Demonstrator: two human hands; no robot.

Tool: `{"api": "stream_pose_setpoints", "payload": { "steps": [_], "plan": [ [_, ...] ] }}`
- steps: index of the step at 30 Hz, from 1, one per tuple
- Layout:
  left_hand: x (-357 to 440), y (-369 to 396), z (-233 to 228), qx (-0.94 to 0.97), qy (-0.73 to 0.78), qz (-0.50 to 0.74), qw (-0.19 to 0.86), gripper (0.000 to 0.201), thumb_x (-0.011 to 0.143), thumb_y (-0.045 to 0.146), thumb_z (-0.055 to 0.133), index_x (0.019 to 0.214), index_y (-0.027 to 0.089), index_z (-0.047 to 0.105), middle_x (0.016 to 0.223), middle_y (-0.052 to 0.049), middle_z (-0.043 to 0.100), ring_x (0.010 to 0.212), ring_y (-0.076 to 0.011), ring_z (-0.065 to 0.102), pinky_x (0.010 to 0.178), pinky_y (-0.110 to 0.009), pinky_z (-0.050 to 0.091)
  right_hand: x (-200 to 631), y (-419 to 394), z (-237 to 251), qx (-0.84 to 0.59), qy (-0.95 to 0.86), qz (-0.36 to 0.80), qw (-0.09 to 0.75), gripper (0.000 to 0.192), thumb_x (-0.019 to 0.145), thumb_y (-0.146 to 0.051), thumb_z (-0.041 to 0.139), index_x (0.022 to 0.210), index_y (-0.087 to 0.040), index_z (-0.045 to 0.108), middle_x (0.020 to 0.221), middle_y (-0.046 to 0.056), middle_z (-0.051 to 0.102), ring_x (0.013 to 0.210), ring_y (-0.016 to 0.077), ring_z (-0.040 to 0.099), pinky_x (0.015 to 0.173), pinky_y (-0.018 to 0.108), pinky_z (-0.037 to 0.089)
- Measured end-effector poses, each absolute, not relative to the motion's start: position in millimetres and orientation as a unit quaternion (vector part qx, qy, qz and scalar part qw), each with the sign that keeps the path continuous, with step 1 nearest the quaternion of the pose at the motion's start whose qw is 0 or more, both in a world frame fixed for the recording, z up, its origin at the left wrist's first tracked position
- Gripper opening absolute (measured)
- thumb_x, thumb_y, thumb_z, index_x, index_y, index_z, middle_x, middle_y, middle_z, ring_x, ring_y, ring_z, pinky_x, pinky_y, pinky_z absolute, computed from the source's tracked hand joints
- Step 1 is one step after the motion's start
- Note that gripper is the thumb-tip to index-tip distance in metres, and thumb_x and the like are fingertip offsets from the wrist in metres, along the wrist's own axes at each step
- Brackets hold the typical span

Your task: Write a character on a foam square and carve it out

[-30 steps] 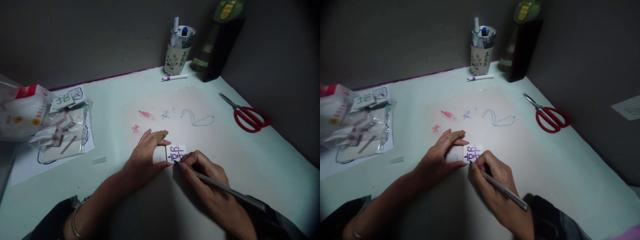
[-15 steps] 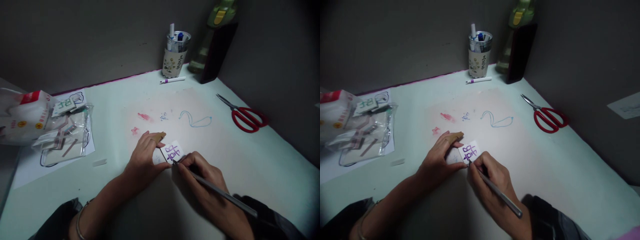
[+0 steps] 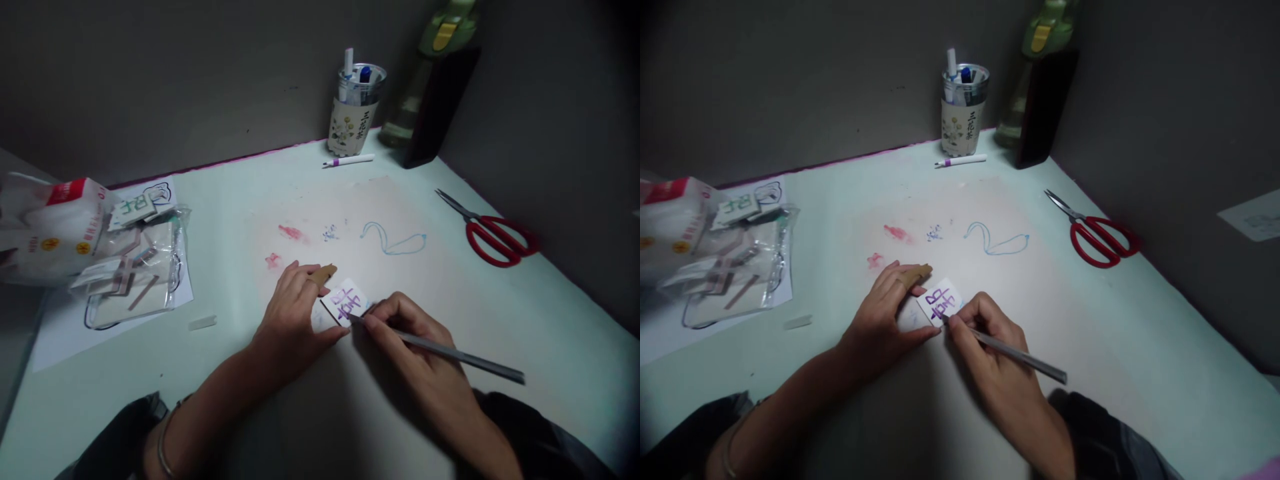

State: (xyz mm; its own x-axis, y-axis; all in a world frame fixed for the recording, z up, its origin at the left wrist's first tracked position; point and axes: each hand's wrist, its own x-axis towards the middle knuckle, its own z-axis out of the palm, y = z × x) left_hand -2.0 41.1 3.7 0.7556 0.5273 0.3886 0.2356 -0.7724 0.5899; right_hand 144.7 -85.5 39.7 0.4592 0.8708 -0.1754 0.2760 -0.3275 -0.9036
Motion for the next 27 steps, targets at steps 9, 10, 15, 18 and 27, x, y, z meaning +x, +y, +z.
{"api": "stream_pose_setpoints", "payload": {
  "steps": [9,10,15,18,27],
  "plan": [
    [-4.0,43.3,1.5,0.900,0.200,0.282,0.265,0.074,0.075,0.036,0.086,0.134,0.013,0.046,0.119,-0.017,0.064,0.119,-0.0349,0.057,0.110,-0.065,0.037,145.8,-86.4,40.2,-0.734,-0.388,0.345,0.438,0.026,0.093,-0.041,0.059,0.075,-0.022,0.056,0.066,-0.003,0.055,0.058,0.0117,0.047,0.051,0.025,0.037],
    [-4.8,44.0,1.6,0.900,0.197,0.280,0.270,0.075,0.075,0.035,0.086,0.135,0.014,0.046,0.118,-0.015,0.064,0.119,-0.0348,0.057,0.111,-0.065,0.037,146.6,-86.3,40.6,-0.734,-0.386,0.343,0.441,0.026,0.092,-0.041,0.059,0.075,-0.022,0.056,0.065,-0.003,0.055,0.058,0.0116,0.047,0.050,0.025,0.037],
    [-7.6,45.3,4.7,0.898,0.203,0.252,0.297,0.081,0.074,0.029,0.087,0.140,0.015,0.041,0.112,-0.011,0.064,0.121,-0.0327,0.056,0.116,-0.063,0.032,151.0,-86.8,42.4,-0.730,-0.391,0.355,0.435,0.026,0.091,-0.041,0.059,0.074,-0.022,0.055,0.067,-0.002,0.056,0.056,0.0118,0.045,0.049,0.026,0.035],
    [-7.6,44.3,5.5,0.902,0.201,0.250,0.290,0.082,0.073,0.030,0.088,0.139,0.015,0.042,0.115,-0.012,0.063,0.122,-0.0333,0.055,0.116,-0.063,0.032,151.9,-88.2,42.3,-0.729,-0.396,0.359,0.427,0.026,0.091,-0.041,0.058,0.073,-0.022,0.055,0.066,-0.002,0.055,0.055,0.0117,0.045,0.048,0.026,0.035],
    [-6.4,44.1,7.7,0.903,0.208,0.242,0.289,0.081,0.073,0.029,0.087,0.139,0.018,0.041,0.116,-0.012,0.064,0.122,-0.0341,0.055,0.115,-0.064,0.033,149.6,-84.5,39.8,-0.723,-0.391,0.382,0.423,0.023,0.091,-0.040,0.058,0.075,-0.022,0.054,0.068,-0.002,0.056,0.057,0.0120,0.045,0.049,0.026,0.036]
  ]
}}
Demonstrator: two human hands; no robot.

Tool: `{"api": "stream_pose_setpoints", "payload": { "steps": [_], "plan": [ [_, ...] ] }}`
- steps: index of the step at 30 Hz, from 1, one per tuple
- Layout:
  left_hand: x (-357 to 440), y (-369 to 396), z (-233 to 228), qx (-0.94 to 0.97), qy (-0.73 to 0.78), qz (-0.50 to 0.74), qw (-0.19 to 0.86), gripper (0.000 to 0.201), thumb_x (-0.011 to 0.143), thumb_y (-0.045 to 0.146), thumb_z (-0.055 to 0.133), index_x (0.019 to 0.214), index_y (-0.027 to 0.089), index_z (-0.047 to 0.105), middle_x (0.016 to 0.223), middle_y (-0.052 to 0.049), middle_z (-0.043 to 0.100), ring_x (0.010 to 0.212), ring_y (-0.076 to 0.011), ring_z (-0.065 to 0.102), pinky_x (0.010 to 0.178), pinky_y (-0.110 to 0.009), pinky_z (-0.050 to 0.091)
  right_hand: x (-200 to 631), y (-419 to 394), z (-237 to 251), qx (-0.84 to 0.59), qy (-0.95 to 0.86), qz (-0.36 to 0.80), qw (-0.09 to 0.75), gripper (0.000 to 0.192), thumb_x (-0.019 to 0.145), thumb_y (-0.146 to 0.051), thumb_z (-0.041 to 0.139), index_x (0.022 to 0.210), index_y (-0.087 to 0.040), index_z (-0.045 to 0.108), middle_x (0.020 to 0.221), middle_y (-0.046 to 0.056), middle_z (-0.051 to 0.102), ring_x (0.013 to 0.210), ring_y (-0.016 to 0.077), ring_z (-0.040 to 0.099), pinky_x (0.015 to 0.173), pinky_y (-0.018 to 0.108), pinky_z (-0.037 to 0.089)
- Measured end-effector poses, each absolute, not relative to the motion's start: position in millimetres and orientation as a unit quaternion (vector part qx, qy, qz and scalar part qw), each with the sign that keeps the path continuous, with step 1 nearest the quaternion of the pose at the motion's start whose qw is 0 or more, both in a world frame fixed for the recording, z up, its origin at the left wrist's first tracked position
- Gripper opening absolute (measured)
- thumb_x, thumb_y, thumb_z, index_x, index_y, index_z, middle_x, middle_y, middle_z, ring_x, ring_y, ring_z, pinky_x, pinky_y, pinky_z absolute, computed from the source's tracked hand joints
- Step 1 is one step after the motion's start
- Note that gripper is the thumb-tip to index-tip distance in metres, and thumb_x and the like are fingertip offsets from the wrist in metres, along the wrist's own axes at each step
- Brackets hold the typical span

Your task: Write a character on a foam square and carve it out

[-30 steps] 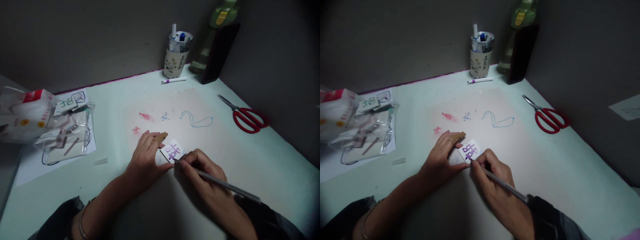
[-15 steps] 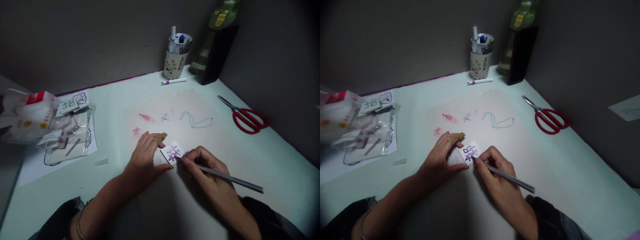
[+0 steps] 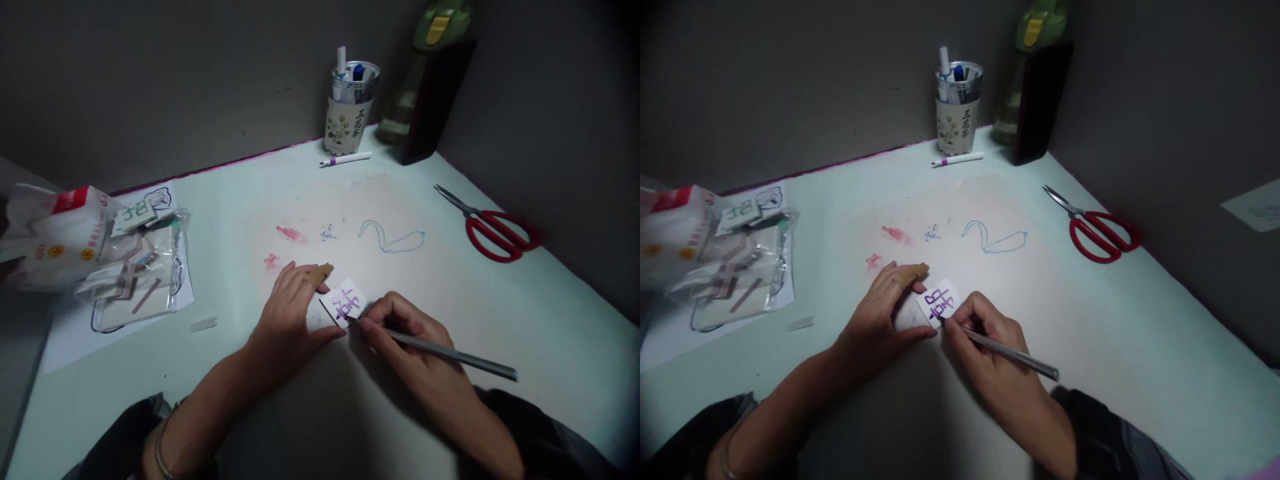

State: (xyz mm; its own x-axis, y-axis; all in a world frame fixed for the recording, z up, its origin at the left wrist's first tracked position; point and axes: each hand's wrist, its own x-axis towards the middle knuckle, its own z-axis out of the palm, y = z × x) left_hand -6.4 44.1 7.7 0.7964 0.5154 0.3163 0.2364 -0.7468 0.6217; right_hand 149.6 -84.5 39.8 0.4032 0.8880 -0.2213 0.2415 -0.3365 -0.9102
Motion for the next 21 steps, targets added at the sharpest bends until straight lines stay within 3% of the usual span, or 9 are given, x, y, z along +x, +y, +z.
{"api": "stream_pose_setpoints", "payload": {
  "steps": [21],
  "plan": [
    [-5.8,43.6,9.3,0.905,0.199,0.251,0.278,0.080,0.073,0.027,0.088,0.138,0.014,0.044,0.118,-0.014,0.064,0.118,-0.0330,0.058,0.115,-0.062,0.033,147.9,-85.5,39.3,-0.713,-0.369,0.396,0.445,0.020,0.090,-0.035,0.060,0.076,-0.022,0.053,0.066,-0.003,0.053,0.055,0.0109,0.041,0.047,0.025,0.033]
  ]
}}
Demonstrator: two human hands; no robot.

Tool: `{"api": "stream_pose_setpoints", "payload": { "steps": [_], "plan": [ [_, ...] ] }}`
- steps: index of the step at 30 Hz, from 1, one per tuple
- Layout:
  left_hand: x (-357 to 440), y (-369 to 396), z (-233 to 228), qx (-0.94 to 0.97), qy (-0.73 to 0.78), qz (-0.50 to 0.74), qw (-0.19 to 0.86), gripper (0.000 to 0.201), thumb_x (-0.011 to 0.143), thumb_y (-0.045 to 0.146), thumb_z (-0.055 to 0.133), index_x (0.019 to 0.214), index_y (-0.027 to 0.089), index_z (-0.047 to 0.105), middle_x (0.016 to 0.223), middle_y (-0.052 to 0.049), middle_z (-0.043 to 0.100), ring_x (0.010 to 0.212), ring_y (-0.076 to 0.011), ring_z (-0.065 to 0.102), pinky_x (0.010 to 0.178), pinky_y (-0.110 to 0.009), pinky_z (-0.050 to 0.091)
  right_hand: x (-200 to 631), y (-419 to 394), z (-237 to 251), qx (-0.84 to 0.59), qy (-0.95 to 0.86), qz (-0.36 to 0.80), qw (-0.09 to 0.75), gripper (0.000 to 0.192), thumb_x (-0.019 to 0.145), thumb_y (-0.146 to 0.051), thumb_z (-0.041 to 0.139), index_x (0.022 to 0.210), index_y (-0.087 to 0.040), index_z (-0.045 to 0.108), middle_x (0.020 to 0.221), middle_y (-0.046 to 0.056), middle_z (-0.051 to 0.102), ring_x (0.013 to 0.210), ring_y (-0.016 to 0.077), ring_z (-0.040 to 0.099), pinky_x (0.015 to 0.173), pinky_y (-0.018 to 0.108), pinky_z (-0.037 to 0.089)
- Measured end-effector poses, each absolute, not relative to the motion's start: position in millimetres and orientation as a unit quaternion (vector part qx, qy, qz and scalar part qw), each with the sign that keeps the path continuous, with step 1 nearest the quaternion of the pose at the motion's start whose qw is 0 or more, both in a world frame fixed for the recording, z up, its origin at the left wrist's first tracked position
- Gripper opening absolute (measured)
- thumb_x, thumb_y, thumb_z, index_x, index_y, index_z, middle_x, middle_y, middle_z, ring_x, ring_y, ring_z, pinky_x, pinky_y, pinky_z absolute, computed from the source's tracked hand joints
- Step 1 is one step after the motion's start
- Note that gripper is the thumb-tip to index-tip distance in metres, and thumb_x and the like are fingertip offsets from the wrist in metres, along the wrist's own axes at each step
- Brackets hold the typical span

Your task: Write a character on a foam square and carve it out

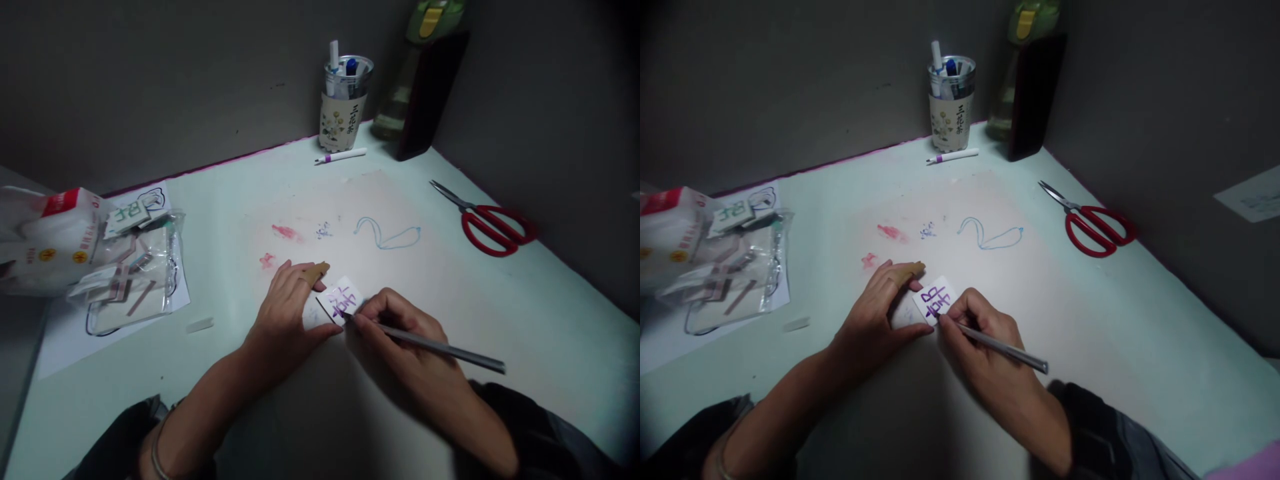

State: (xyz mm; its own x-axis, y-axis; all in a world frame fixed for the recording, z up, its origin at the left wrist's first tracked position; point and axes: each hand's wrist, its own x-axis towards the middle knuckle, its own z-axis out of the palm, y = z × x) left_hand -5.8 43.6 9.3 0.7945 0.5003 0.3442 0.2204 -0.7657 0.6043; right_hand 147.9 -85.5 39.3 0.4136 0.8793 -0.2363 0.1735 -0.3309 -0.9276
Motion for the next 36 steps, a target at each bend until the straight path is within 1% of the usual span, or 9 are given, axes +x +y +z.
{"api": "stream_pose_setpoints", "payload": {
  "steps": [4,11,18,23,29,36],
  "plan": [
    [-6.7,44.3,8.3,0.906,0.198,0.247,0.280,0.079,0.075,0.029,0.087,0.138,0.013,0.043,0.115,-0.013,0.064,0.119,-0.0325,0.057,0.116,-0.062,0.033,149.9,-86.2,40.3,-0.715,-0.384,0.386,0.439,0.022,0.091,-0.037,0.058,0.075,-0.022,0.053,0.068,-0.003,0.054,0.057,0.0113,0.042,0.048,0.026,0.033],
    [-6.4,44.2,8.1,0.907,0.197,0.249,0.277,0.078,0.077,0.033,0.085,0.140,0.017,0.042,0.116,-0.012,0.064,0.119,-0.0338,0.057,0.114,-0.064,0.034,150.1,-87.3,40.0,-0.717,-0.390,0.389,0.428,0.022,0.093,-0.036,0.057,0.076,-0.023,0.052,0.068,-0.003,0.053,0.056,0.0111,0.041,0.048,0.025,0.033],
    [-6.0,44.1,8.0,0.907,0.198,0.251,0.275,0.078,0.076,0.030,0.086,0.139,0.016,0.043,0.119,-0.014,0.064,0.119,-0.0332,0.058,0.115,-0.064,0.034,149.2,-83.8,39.1,-0.720,-0.382,0.382,0.436,0.019,0.090,-0.034,0.060,0.075,-0.023,0.054,0.065,-0.003,0.055,0.054,0.0108,0.041,0.046,0.025,0.034],
    [-6.1,44.0,8.0,0.907,0.197,0.253,0.274,0.078,0.074,0.028,0.087,0.138,0.014,0.043,0.118,-0.015,0.064,0.118,-0.0330,0.058,0.114,-0.063,0.034,151.4,-85.9,37.4,-0.725,-0.387,0.376,0.428,0.021,0.091,-0.039,0.061,0.078,-0.022,0.058,0.067,-0.003,0.057,0.056,0.0112,0.044,0.049,0.026,0.035],
    [-6.0,44.0,8.2,0.906,0.200,0.249,0.278,0.078,0.072,0.025,0.088,0.136,0.012,0.045,0.119,-0.016,0.064,0.120,-0.0329,0.057,0.115,-0.062,0.034,151.5,-87.1,39.8,-0.720,-0.386,0.385,0.428,0.022,0.092,-0.038,0.060,0.077,-0.022,0.056,0.066,-0.003,0.056,0.057,0.0116,0.044,0.050,0.027,0.034],
    [-5.6,43.2,9.0,0.906,0.199,0.252,0.277,0.076,0.074,0.025,0.087,0.136,0.014,0.044,0.119,-0.015,0.064,0.120,-0.0331,0.057,0.114,-0.061,0.034,152.1,-86.2,39.0,-0.722,-0.389,0.381,0.426,0.021,0.092,-0.037,0.060,0.077,-0.022,0.056,0.068,-0.003,0.056,0.059,0.0121,0.044,0.052,0.027,0.034]
  ]
}}
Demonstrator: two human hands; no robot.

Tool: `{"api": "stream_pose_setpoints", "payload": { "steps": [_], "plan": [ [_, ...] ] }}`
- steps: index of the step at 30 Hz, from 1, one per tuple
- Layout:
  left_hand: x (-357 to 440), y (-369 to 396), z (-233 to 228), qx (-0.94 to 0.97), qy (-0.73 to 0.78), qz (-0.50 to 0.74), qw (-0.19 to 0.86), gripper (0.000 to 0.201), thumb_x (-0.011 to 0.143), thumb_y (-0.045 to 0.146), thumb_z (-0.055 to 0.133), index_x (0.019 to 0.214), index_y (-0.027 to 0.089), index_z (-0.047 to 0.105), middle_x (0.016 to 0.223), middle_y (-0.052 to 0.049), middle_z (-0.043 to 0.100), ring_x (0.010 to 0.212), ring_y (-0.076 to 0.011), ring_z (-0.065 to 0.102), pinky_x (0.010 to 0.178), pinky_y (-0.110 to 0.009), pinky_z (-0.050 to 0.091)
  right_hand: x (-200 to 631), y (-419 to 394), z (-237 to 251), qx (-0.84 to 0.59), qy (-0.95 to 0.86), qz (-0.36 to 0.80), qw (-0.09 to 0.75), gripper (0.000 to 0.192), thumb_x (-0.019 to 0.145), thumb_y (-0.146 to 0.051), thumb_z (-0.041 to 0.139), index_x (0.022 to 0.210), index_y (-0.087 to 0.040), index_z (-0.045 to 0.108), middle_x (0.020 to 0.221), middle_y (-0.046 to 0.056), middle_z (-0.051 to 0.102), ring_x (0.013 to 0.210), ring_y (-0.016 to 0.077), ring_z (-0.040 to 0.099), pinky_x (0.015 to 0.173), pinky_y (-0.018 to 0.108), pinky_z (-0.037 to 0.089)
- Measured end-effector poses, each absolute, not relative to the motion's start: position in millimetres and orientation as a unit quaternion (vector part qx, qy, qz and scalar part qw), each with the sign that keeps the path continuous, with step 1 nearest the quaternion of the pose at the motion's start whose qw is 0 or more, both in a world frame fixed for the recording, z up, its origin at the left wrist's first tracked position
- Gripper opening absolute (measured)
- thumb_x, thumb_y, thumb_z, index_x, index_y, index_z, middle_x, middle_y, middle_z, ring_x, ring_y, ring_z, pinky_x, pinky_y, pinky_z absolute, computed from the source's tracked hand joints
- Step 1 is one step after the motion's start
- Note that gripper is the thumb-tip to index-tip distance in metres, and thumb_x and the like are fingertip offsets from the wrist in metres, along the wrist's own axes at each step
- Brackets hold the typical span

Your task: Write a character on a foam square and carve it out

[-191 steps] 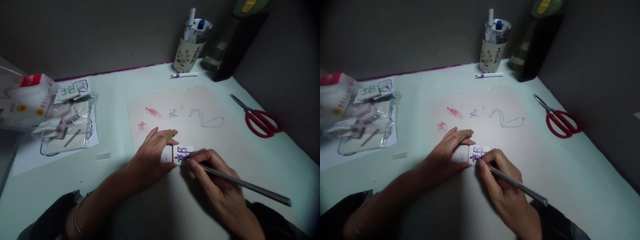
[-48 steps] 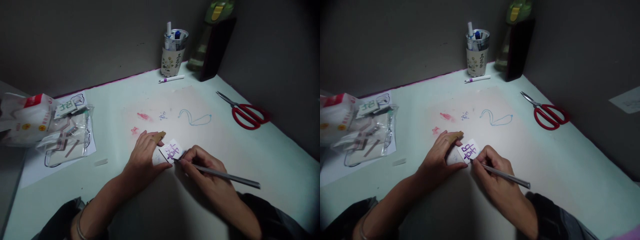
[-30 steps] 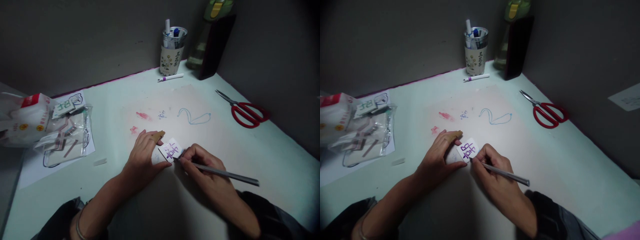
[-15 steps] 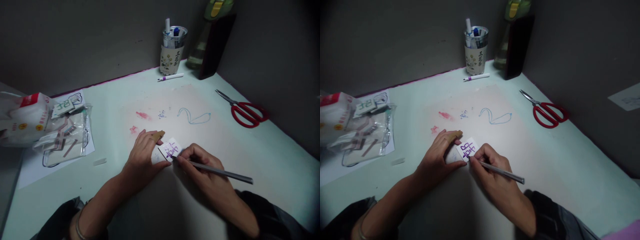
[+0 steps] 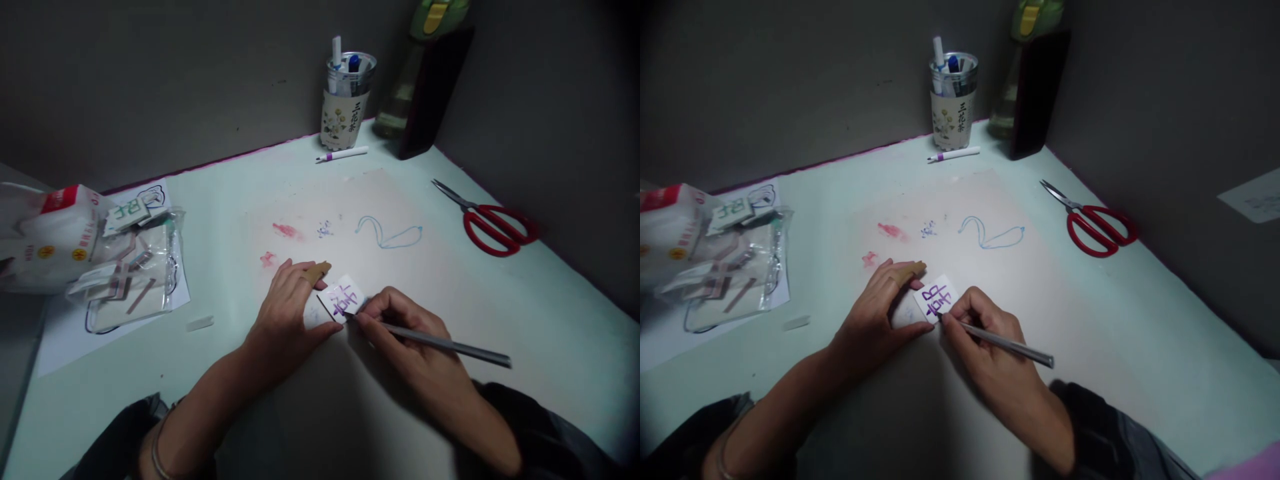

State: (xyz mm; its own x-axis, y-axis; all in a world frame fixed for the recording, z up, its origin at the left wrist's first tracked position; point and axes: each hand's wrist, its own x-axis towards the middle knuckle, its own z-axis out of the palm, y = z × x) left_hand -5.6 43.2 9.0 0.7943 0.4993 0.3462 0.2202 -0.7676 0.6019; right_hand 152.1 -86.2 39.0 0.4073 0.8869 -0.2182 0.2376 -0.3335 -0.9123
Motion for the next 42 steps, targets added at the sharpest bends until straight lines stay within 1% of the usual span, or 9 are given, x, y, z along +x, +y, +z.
{"api": "stream_pose_setpoints", "payload": {
  "steps": [6,11,16,20,24,29,36,42],
  "plan": [
    [-5.3,43.0,9.9,0.907,0.198,0.251,0.273,0.078,0.071,0.023,0.089,0.135,0.015,0.045,0.119,-0.015,0.064,0.120,-0.0338,0.057,0.114,-0.062,0.035,151.9,-86.5,36.8,-0.723,-0.376,0.392,0.427,0.023,0.092,-0.040,0.061,0.078,-0.023,0.057,0.066,-0.004,0.055,0.057,0.0116,0.043,0.050,0.027,0.033],
    [-5.5,42.8,9.3,0.905,0.200,0.252,0.277,0.077,0.071,0.020,0.088,0.135,0.012,0.046,0.119,-0.016,0.064,0.120,-0.0332,0.057,0.114,-0.061,0.034,151.2,-87.0,37.6,-0.717,-0.367,0.402,0.435,0.023,0.092,-0.042,0.061,0.079,-0.023,0.057,0.065,-0.004,0.054,0.056,0.0113,0.043,0.050,0.026,0.033],
    [-5.8,42.6,8.7,0.904,0.202,0.254,0.278,0.076,0.071,0.019,0.088,0.134,0.011,0.046,0.119,-0.016,0.065,0.119,-0.0328,0.057,0.115,-0.061,0.034,150.5,-85.4,40.7,-0.711,-0.349,0.412,0.451,0.022,0.090,-0.042,0.062,0.079,-0.023,0.059,0.068,-0.002,0.056,0.058,0.0120,0.045,0.050,0.026,0.034],
    [-5.8,43.0,8.1,0.904,0.198,0.254,0.280,0.075,0.072,0.020,0.088,0.135,0.009,0.047,0.116,-0.015,0.065,0.121,-0.0328,0.055,0.115,-0.060,0.034,152.2,-85.9,40.8,-0.717,-0.366,0.396,0.443,0.023,0.090,-0.040,0.060,0.076,-0.023,0.056,0.070,-0.002,0.057,0.059,0.0124,0.044,0.051,0.027,0.033],
    [-5.8,43.0,7.4,0.904,0.199,0.254,0.279,0.074,0.074,0.022,0.086,0.136,0.011,0.046,0.116,-0.015,0.064,0.122,-0.0328,0.055,0.115,-0.061,0.033,153.2,-86.0,39.6,-0.720,-0.380,0.393,0.428,0.023,0.091,-0.039,0.058,0.076,-0.023,0.054,0.069,-0.002,0.056,0.058,0.0124,0.043,0.051,0.028,0.033],
    [-5.9,43.0,6.9,0.905,0.201,0.252,0.277,0.074,0.075,0.022,0.085,0.136,0.014,0.045,0.120,-0.015,0.064,0.122,-0.0328,0.055,0.115,-0.061,0.033,151.9,-85.7,39.1,-0.718,-0.381,0.393,0.430,0.021,0.091,-0.038,0.059,0.078,-0.023,0.055,0.070,-0.003,0.056,0.061,0.0126,0.045,0.053,0.028,0.034],
    [-5.2,43.3,8.7,0.908,0.195,0.255,0.269,0.075,0.072,0.021,0.087,0.134,0.013,0.046,0.120,-0.016,0.064,0.121,-0.0339,0.056,0.113,-0.062,0.035,150.6,-85.3,37.9,-0.710,-0.382,0.397,0.440,0.020,0.092,-0.037,0.060,0.079,-0.023,0.056,0.069,-0.003,0.056,0.059,0.0121,0.044,0.053,0.028,0.034],
    [-5.3,43.0,9.0,0.906,0.195,0.258,0.273,0.072,0.073,0.019,0.086,0.133,0.012,0.047,0.120,-0.016,0.064,0.121,-0.0325,0.056,0.115,-0.062,0.034,150.9,-86.4,36.8,-0.712,-0.388,0.388,0.440,0.019,0.093,-0.037,0.061,0.081,-0.023,0.058,0.071,-0.003,0.059,0.060,0.0121,0.045,0.053,0.028,0.035]
  ]
}}
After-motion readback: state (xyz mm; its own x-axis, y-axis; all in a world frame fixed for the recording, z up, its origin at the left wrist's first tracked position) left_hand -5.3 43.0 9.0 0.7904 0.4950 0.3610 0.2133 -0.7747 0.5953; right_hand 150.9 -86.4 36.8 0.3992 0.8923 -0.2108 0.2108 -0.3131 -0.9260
